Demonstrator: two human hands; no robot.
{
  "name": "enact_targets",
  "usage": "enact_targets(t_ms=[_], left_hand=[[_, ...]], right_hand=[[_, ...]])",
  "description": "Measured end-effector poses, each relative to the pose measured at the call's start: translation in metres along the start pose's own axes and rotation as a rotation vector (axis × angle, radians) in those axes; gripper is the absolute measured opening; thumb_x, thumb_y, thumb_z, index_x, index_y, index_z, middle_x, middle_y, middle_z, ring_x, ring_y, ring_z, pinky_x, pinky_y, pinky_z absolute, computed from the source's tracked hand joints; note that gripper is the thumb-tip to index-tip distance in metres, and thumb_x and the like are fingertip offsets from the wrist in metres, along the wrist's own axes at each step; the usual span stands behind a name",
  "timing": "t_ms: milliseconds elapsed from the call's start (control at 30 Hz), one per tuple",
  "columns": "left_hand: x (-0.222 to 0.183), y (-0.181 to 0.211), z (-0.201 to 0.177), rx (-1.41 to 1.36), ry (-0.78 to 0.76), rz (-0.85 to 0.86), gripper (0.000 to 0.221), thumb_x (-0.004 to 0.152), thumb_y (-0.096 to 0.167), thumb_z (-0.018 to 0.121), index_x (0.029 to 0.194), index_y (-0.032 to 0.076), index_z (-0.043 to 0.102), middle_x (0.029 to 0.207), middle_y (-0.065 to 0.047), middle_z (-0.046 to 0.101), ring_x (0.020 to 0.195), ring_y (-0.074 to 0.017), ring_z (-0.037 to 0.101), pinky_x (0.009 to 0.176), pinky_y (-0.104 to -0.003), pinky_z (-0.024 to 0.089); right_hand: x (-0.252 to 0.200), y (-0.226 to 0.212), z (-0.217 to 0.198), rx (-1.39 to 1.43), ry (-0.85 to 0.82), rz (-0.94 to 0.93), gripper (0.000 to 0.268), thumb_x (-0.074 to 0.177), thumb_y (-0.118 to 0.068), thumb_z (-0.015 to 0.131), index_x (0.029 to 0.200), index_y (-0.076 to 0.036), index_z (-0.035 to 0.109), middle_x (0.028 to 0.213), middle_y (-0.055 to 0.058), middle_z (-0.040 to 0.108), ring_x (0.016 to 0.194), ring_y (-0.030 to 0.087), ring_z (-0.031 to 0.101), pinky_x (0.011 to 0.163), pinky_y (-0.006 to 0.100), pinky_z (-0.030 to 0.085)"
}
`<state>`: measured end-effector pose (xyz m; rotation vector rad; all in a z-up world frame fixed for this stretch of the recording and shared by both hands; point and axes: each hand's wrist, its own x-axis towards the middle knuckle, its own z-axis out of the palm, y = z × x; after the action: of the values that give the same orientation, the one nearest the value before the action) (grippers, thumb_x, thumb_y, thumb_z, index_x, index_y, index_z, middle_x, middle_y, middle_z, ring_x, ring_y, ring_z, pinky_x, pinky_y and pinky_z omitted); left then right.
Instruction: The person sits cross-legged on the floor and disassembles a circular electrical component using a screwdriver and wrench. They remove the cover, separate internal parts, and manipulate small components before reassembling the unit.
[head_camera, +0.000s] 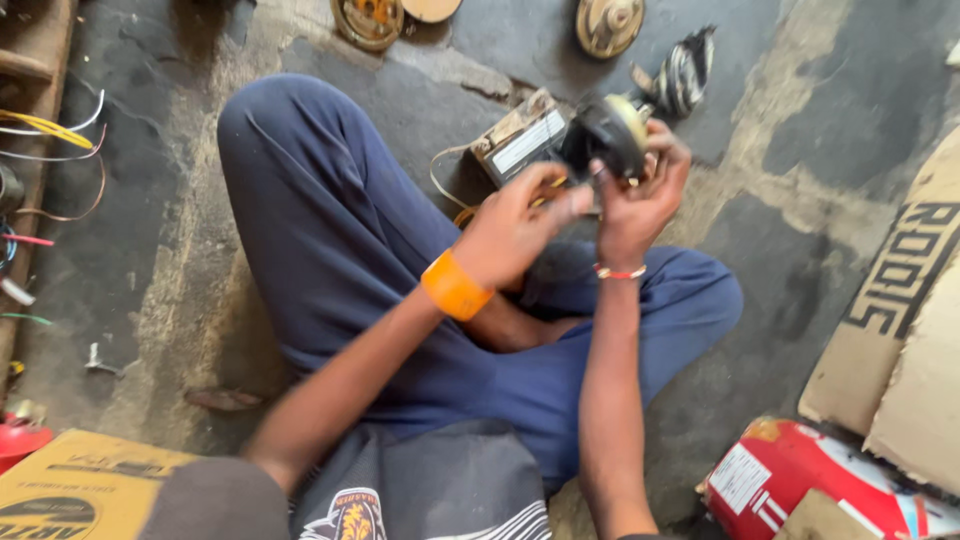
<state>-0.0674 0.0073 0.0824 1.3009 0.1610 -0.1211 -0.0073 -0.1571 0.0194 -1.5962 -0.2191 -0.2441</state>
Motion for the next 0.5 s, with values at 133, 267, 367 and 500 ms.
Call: enact_targets(t_ms=[133,267,367,500], left_hand=[[0.062,-0.032,-0.003,-0.287,-0.108,-0.310,0.053,0.098,0.046,0.067,0.110,-0.005,0.068,0.092,-0.004,0.069,0.081,-0.0084,0.066,0.070,-0.027,0.058],[0.071,-0.044,-0.007,-0.215,-0.179,-0.140,0.050,0.094,0.043,0.074,0.113,-0.003,0.071,0.095,-0.003,0.071,0.083,-0.0079,0.064,0.070,-0.027,0.056],[0.077,-0.044,-0.010,-0.226,-0.164,-0.006,0.050,0.094,0.040,0.078,0.116,-0.004,0.071,0.101,-0.004,0.073,0.090,-0.0082,0.065,0.077,-0.027,0.058],[0.080,-0.039,-0.030,-0.342,-0.233,-0.039,0.052,0.089,0.035,0.080,0.124,0.000,0.063,0.108,-0.005,0.071,0.094,-0.0093,0.069,0.079,-0.027,0.061]], right_hand=[[-0.010,-0.022,0.015,-0.412,0.046,-0.232,0.050,0.079,0.011,0.084,0.117,-0.009,0.058,0.133,0.009,0.053,0.126,0.026,0.056,0.109,0.041,0.050],[-0.014,-0.033,0.027,-0.627,0.066,-0.320,0.042,0.079,0.007,0.082,0.113,-0.008,0.064,0.131,0.012,0.053,0.121,0.031,0.055,0.102,0.040,0.050],[-0.016,-0.036,0.034,-0.744,0.014,-0.442,0.040,0.078,0.007,0.084,0.111,-0.007,0.065,0.127,0.012,0.053,0.119,0.031,0.052,0.099,0.043,0.048],[-0.021,-0.039,0.032,-0.638,-0.069,-0.395,0.031,0.085,0.010,0.075,0.110,-0.006,0.065,0.129,0.014,0.051,0.115,0.028,0.055,0.096,0.040,0.050]])
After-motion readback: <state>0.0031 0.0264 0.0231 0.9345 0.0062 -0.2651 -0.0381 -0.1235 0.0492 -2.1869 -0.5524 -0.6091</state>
